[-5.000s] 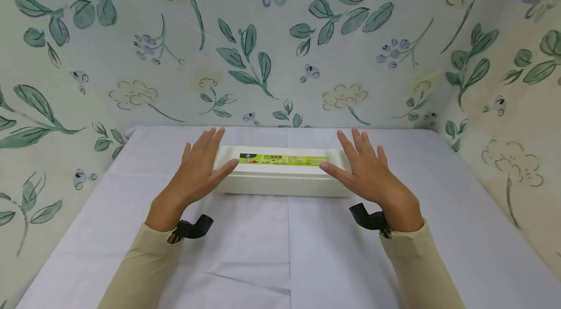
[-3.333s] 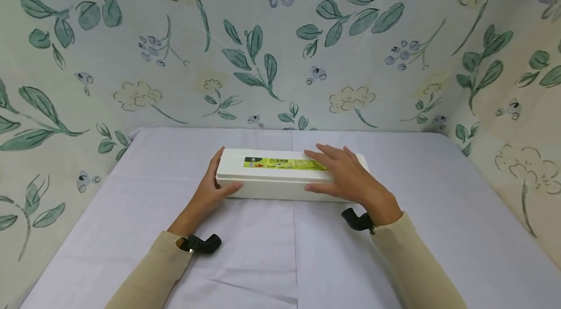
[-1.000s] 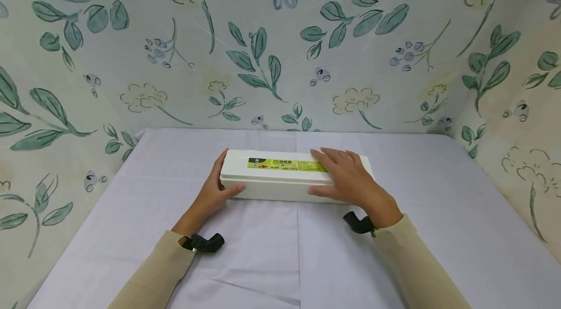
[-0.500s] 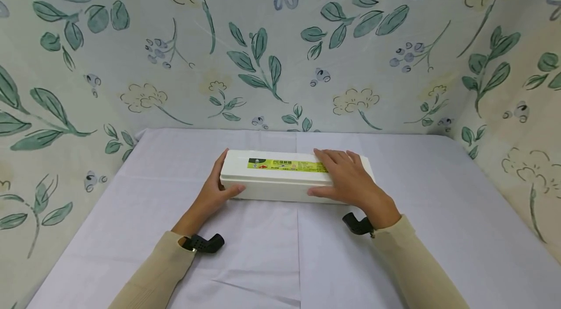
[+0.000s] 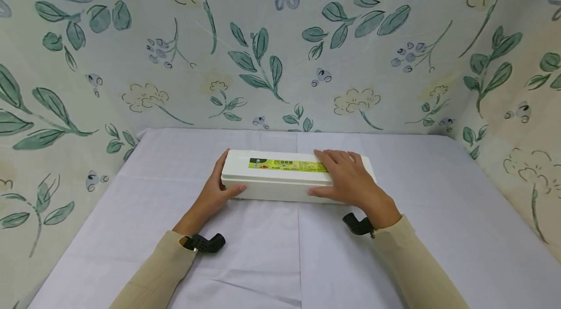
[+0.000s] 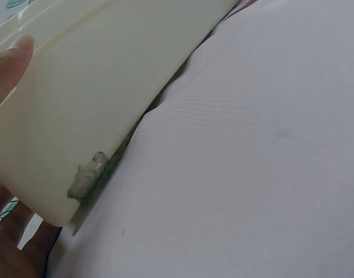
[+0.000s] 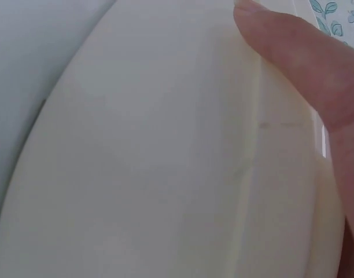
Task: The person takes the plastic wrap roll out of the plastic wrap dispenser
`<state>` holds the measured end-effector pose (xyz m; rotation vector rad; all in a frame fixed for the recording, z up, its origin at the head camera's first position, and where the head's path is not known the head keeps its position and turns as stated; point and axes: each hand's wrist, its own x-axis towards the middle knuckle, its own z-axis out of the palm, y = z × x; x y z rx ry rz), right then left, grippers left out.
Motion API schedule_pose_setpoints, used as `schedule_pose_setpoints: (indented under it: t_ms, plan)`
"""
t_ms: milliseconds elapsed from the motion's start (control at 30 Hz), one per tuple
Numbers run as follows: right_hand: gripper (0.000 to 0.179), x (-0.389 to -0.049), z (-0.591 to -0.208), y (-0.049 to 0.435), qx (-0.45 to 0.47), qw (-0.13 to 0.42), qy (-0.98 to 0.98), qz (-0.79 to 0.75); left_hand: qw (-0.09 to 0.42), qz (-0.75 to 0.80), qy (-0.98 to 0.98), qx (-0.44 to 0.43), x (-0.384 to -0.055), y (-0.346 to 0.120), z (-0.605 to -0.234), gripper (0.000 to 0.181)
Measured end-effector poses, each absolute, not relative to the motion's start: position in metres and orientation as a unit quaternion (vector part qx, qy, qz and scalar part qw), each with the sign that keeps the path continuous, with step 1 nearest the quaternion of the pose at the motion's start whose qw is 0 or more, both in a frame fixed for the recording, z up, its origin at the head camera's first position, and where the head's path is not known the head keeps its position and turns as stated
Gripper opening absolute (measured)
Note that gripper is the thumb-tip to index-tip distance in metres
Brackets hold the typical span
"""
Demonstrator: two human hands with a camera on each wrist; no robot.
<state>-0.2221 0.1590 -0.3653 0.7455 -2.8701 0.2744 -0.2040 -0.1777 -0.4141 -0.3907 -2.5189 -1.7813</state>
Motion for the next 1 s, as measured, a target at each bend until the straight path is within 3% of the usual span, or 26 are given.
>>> schedule_pose_setpoints:
  t_ms: [500,1000]
  plan:
    - [0.096,-0.224,-0.364,0.161,0.258,0.091,-0.956,0.109,0.021,-0.566,-0.815,-0.118,-0.223,-0.186,-0.444,0.104]
    - [0.097,-0.224,-0.361,0.161,0.265,0.109,-0.953,0.104,0.028,-0.564,-0.815,-0.129,-0.221,-0.185,-0.446,0.106]
